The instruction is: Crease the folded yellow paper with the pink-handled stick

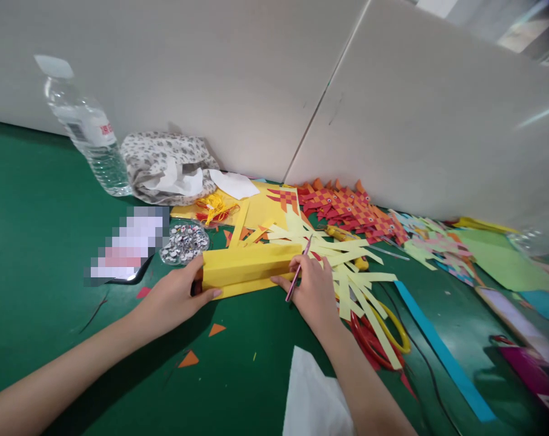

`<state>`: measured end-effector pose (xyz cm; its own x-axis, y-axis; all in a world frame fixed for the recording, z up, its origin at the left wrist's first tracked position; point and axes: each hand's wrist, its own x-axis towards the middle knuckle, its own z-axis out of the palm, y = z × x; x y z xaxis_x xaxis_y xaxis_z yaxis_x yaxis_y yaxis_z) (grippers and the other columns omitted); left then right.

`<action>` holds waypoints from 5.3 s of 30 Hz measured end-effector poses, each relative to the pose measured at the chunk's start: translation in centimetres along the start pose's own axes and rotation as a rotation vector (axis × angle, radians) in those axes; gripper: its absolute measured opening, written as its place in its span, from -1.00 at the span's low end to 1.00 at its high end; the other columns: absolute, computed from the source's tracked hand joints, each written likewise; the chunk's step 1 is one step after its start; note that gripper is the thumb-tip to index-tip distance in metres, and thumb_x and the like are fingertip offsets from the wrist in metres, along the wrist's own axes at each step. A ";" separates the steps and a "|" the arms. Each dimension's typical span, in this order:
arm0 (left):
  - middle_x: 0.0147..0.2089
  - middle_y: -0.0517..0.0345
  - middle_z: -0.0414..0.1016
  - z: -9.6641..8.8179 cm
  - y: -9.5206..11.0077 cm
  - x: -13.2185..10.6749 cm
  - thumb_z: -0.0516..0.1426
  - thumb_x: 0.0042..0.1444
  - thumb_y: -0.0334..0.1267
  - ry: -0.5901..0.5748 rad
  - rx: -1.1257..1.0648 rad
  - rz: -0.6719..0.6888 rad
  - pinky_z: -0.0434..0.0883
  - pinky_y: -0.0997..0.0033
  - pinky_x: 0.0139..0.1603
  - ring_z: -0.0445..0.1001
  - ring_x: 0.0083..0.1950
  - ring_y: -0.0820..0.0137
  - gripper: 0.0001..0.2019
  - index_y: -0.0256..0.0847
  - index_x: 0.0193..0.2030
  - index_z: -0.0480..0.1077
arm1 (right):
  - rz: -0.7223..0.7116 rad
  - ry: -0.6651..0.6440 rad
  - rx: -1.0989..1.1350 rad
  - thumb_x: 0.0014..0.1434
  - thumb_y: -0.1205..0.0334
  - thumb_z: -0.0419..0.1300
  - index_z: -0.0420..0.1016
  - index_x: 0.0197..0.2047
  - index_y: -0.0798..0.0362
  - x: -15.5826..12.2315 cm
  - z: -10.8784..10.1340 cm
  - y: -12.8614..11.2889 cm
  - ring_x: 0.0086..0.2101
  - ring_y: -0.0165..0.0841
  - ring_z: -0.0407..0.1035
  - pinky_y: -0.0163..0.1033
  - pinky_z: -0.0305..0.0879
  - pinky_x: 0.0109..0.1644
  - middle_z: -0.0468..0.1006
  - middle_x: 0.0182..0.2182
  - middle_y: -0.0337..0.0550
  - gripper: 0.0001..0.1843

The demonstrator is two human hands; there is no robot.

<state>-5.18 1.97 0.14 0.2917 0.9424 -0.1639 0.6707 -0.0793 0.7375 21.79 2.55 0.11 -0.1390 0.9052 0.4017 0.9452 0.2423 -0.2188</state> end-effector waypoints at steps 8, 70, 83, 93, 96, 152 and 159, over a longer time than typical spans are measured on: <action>-0.39 0.22 0.46 0.0 0.0 0.1 0.10 0.08 0.02 0.006 0.048 -0.025 0.25 0.40 -0.43 0.44 -0.38 0.29 -0.67 -0.14 -0.14 0.21 | 0.074 0.068 -0.103 0.25 0.11 0.07 0.22 -0.23 -0.01 -0.5 0.2 1.0 -0.20 -0.06 0.42 0.36 0.06 0.09 0.55 -0.29 -0.07 -0.85; -0.07 0.05 0.56 1.1 1.2 -0.2 0.28 -0.01 -0.01 -0.045 -0.817 -0.145 0.48 0.44 -0.33 0.59 -0.31 0.35 -0.43 -0.17 0.09 0.24 | -0.545 -0.242 0.348 0.10 0.46 0.03 0.27 -0.37 -0.05 -2.2 -0.5 -5.0 0.01 -0.28 0.46 -0.20 0.44 -0.02 0.41 0.17 -0.10 -0.82; -0.36 0.25 0.53 0.2 1.3 -0.2 0.34 -0.07 -0.15 -0.039 -0.879 -0.214 0.42 0.55 -0.42 0.56 -0.41 0.44 -0.43 -0.17 0.06 0.25 | -0.018 0.182 0.954 0.21 0.35 0.08 0.04 -0.23 -0.07 -1.8 0.0 -3.3 -0.08 -0.20 0.52 0.02 0.47 -0.04 0.61 -0.10 0.11 -0.78; -0.36 0.25 0.52 -0.5 1.2 -0.1 0.32 -0.06 -0.13 -0.092 -0.802 -0.147 0.38 0.53 -0.43 0.52 -0.43 0.44 -0.36 -0.18 0.14 0.18 | 0.394 0.722 1.114 0.05 0.42 0.21 0.08 -0.20 -0.07 0.2 -0.1 -1.7 0.13 -0.24 0.33 0.13 0.12 0.25 0.49 0.03 -0.05 -0.62; -0.31 0.21 0.52 -0.3 1.0 0.1 0.29 -0.03 -0.09 -0.069 -0.781 -0.081 0.38 0.48 -0.43 0.51 -0.45 0.42 -0.34 -0.18 0.16 0.14 | 0.310 0.749 1.006 0.08 0.40 0.22 0.10 -0.17 -0.07 0.1 -0.4 -1.8 0.14 -0.24 0.30 0.14 0.09 0.25 0.45 0.05 -0.05 -0.63; -0.43 0.33 0.38 0.5 -0.9 0.5 0.11 0.04 -0.29 0.157 -0.229 0.220 0.33 0.56 -0.42 0.39 -0.42 0.49 -0.75 -0.12 -0.42 0.02 | 0.174 -0.220 1.352 0.20 0.12 0.19 0.61 -0.37 0.02 -1.3 -1.2 -3.0 -0.54 -0.35 0.44 -0.19 0.40 -0.29 0.56 -0.60 -0.23 -0.78; -0.45 0.23 0.45 -0.1 -1.0 0.6 0.00 0.13 -0.35 0.079 -0.095 0.356 0.36 0.54 -0.32 0.44 -0.39 0.46 -0.80 -0.19 -0.49 0.34 | 0.172 -0.252 1.281 0.20 0.01 0.17 0.62 -0.35 0.03 -1.5 -1.6 -3.6 -0.53 -0.34 0.45 -0.22 0.41 -0.37 0.55 -0.59 -0.18 -0.69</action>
<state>-5.75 2.64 -0.63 0.4390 0.8837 0.1626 0.4691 -0.3797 0.7974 19.09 -0.21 1.76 -0.2285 0.9635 0.1392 0.0279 0.1495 -0.9884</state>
